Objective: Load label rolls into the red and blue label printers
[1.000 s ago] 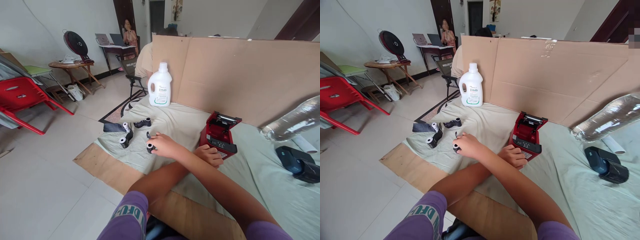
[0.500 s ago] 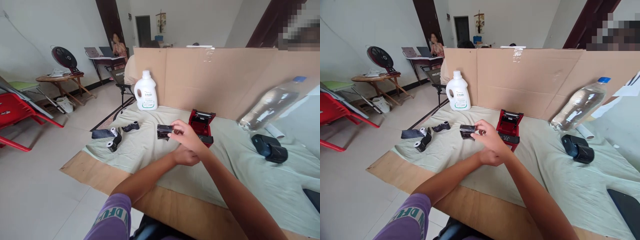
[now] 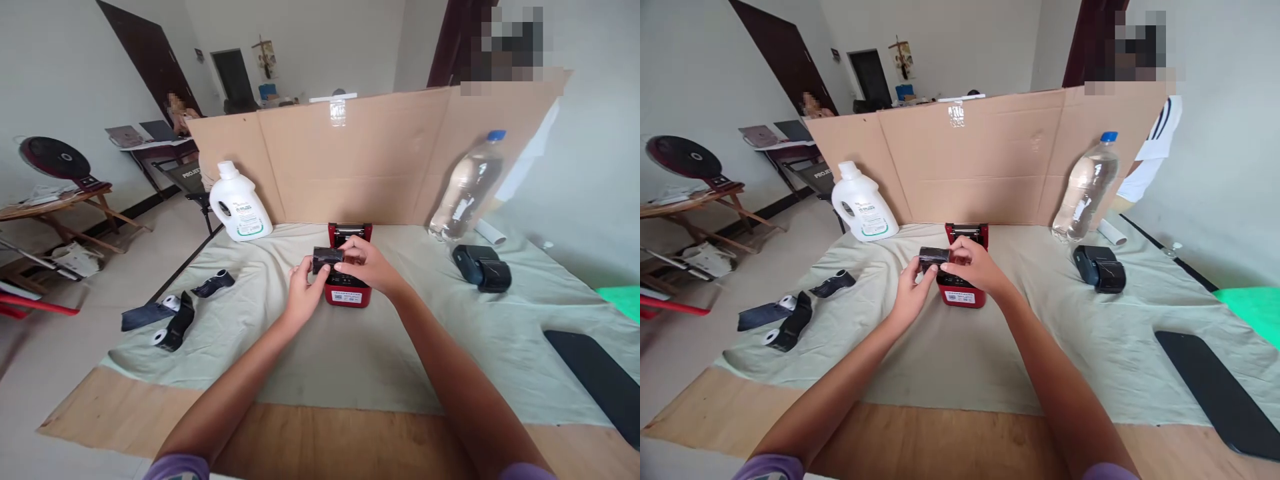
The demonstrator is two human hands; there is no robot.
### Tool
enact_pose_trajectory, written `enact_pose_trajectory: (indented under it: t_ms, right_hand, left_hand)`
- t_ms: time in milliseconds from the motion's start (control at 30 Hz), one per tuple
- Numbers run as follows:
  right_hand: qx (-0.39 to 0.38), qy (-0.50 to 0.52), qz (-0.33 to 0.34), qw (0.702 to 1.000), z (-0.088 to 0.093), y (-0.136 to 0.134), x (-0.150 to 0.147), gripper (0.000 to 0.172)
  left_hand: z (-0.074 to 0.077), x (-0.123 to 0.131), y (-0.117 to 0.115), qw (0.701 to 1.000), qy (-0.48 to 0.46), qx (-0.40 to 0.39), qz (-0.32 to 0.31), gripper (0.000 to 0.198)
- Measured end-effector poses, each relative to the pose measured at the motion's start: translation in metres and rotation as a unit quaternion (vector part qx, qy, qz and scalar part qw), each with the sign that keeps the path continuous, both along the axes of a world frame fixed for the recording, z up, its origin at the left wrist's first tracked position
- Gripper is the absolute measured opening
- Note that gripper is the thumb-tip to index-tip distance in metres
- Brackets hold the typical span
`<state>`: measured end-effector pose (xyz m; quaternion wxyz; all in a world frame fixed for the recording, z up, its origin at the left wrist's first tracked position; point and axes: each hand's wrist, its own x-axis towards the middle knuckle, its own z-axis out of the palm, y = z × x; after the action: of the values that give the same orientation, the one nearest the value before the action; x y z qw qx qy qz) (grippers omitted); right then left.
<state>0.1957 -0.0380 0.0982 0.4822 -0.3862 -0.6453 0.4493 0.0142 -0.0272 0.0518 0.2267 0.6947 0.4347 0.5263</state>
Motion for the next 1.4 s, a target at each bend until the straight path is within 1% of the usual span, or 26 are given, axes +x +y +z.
enact_pose_trajectory:
  t_ms: [33,100,167,267,367,400,467,533,567,633,733,833,900,1000,1133,1300,1400]
  right_hand:
    - [0.005,-0.008,0.005,1.000,-0.001,0.000,0.001,0.032]
    - [0.015,-0.008,0.017,1.000,-0.002,0.002,0.004,0.028]
    - [0.020,0.015,0.032,0.999,-0.004,0.004,0.006,0.025]
    - [0.021,0.047,0.046,0.998,-0.007,0.007,0.007,0.026]
    - [0.023,0.051,0.027,0.998,-0.010,0.010,0.008,0.031]
    - [0.026,0.048,0.014,0.998,-0.010,0.011,0.010,0.031]
    - [0.044,0.018,-0.028,0.998,-0.012,0.012,0.013,0.028]
    - [0.074,-0.042,-0.091,0.992,-0.015,0.014,0.017,0.025]
    - [0.085,-0.077,-0.122,0.986,-0.017,0.016,0.019,0.024]
    - [0.089,-0.139,-0.168,0.972,-0.024,0.020,0.022,0.023]
    - [0.065,-0.210,-0.210,0.953,-0.037,0.030,0.027,0.018]
    - [0.036,-0.263,-0.213,0.940,-0.046,0.039,0.032,0.015]
    - [0.025,-0.285,-0.198,0.938,-0.047,0.045,0.035,0.015]
    - [0.021,-0.317,-0.189,0.929,-0.044,0.050,0.038,0.019]
    - [0.001,-0.363,-0.196,0.911,-0.039,0.053,0.037,0.021]
    - [-0.013,-0.425,-0.223,0.877,-0.040,0.062,0.027,0.024]
    - [-0.021,-0.425,-0.233,0.875,-0.042,0.065,0.026,0.025]
  left_hand:
    - [-0.004,0.000,0.003,1.000,0.001,-0.014,-0.016,0.019]
    - [-0.008,0.000,0.006,0.999,-0.006,-0.017,-0.027,0.020]
    - [-0.007,0.001,0.007,0.999,-0.025,-0.014,-0.034,0.022]
    - [0.004,0.001,0.005,0.996,-0.058,-0.043,-0.045,0.022]
    - [0.017,-0.002,-0.001,0.987,-0.100,-0.111,-0.065,0.023]
    - [0.021,-0.002,-0.004,0.980,-0.117,-0.141,-0.073,0.028]
    - [0.028,-0.004,-0.009,0.965,-0.149,-0.201,-0.082,0.048]
    - [0.031,-0.003,-0.012,0.951,-0.159,-0.249,-0.091,0.067]
    - [0.031,-0.002,-0.013,0.946,-0.156,-0.268,-0.098,0.073]
    - [0.029,0.000,-0.015,0.934,-0.147,-0.303,-0.115,0.082]
    - [0.024,0.005,-0.017,0.927,-0.132,-0.328,-0.126,0.088]
    - [0.018,0.009,-0.018,0.926,-0.107,-0.335,-0.136,0.086]
    - [0.016,0.011,-0.019,0.921,-0.101,-0.343,-0.153,0.084]
    - [0.014,0.013,-0.018,0.913,-0.110,-0.353,-0.172,0.085]
    - [0.010,0.014,-0.017,0.906,-0.126,-0.363,-0.177,0.084]
    - [0.006,0.015,-0.014,0.902,-0.136,-0.366,-0.183,0.083]
    - [0.005,0.018,-0.011,0.900,-0.141,-0.367,-0.188,0.084]
